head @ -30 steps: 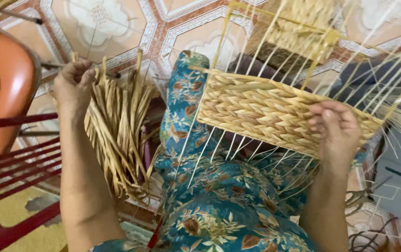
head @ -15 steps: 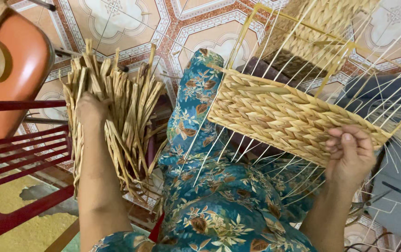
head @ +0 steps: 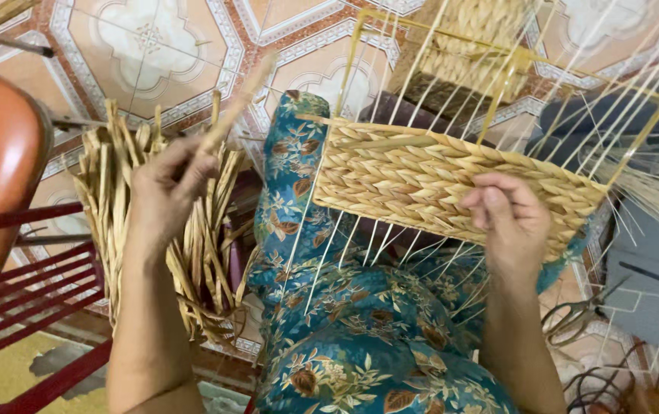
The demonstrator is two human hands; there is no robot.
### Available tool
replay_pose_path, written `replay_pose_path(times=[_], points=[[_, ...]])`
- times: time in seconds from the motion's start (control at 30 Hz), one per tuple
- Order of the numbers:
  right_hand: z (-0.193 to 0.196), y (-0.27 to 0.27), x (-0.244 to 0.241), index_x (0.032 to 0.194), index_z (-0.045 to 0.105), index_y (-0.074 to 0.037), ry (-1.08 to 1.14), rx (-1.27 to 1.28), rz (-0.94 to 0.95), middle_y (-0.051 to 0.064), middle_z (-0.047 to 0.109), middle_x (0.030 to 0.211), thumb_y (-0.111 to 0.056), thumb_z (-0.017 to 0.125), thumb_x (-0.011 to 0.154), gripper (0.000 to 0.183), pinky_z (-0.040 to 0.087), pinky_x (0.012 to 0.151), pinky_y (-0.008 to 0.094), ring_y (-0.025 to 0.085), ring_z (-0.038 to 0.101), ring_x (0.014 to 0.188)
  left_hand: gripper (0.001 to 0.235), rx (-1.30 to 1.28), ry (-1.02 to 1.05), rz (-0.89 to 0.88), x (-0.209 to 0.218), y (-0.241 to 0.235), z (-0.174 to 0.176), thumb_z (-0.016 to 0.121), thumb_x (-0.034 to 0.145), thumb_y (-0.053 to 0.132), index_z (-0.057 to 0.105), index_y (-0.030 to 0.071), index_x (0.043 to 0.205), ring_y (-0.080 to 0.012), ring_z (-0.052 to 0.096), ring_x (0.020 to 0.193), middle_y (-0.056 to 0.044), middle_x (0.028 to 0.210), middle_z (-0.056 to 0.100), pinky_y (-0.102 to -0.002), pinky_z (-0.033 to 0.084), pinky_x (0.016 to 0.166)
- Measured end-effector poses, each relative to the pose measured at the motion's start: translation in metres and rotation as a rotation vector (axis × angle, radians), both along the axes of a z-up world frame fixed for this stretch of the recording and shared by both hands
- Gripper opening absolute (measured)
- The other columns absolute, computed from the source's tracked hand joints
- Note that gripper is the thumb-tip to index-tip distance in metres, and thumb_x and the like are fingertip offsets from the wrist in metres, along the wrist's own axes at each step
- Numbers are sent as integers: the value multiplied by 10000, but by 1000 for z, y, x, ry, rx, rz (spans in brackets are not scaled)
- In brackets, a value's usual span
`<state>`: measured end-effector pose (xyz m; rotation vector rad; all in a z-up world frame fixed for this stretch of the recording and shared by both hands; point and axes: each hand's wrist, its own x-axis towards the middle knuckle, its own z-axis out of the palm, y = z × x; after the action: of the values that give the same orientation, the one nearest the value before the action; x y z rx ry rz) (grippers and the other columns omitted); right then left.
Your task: The person weaves dried palm leaves into a rectangular basket frame. They repeatedly pull new strands through the existing weave, tighten them by hand, and occasionally reach for more material from a nearby pile.
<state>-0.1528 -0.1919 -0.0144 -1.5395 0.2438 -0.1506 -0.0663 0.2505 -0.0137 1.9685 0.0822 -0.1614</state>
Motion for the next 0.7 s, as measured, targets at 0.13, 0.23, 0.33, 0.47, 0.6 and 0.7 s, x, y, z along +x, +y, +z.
replay_pose_path(times=[0.13, 0.23, 0.33, 0.47, 0.6, 0.7], points=[[22, 26, 12, 1391, 564, 14, -23, 276, 281, 117, 729, 991, -278, 604, 1063, 441, 463, 666, 186, 72, 557, 718, 310, 361, -433, -439, -11, -74, 79, 747, 958, 148, 718, 135, 1267, -172, 639, 709, -69, 871, 693, -353, 544, 627], [26, 27, 19, 1359, 563, 15, -49, 475, 293, 131, 734, 986, -312, 620, 1041, 459, 479, 646, 188, 83, 583, 717, 391, 545, -515, -613, -7, -105, 115, 765, 875, 104, 753, 124, 1264, -227, 623, 684, -90, 818, 664, -395, 521, 586], [19, 20, 22, 1229, 607, 40, -68, 375, 182, 135, 710, 969, -122, 643, 1090, 217, 544, 701, 227, 112, 629, 750, 467, 574, -629, -710, 6, -122, 120, 745, 839, 68, 735, 78, 1305, -217, 625, 767, -82, 931, 686, -383, 532, 645], [4, 26, 29, 1144, 607, 33, -130, 77, 139, 101, 681, 977, 27, 645, 1054, 98, 610, 789, 259, 126, 679, 831, 384, 278, -784, -689, 29, -159, 90, 729, 898, 193, 690, 16, 1237, -234, 630, 894, -127, 1047, 696, -381, 558, 766], [-3, 41, 36, 1149, 597, 37, -203, -171, 231, 132, 657, 1048, 56, 611, 1048, 104, 608, 829, 269, 145, 681, 934, 394, 154, -825, -737, 44, -194, 52, 712, 958, 261, 689, 60, 1296, -206, 666, 978, -90, 1135, 714, -369, 590, 877], [-3, 25, 60, 1245, 580, 16, -203, 6, 356, 123, 703, 1085, 23, 560, 1040, 206, 647, 815, 268, 141, 729, 937, 274, 229, -403, -881, 61, -208, 35, 679, 1052, 276, 734, 103, 1258, -244, 644, 735, -95, 870, 678, -343, 569, 598]])
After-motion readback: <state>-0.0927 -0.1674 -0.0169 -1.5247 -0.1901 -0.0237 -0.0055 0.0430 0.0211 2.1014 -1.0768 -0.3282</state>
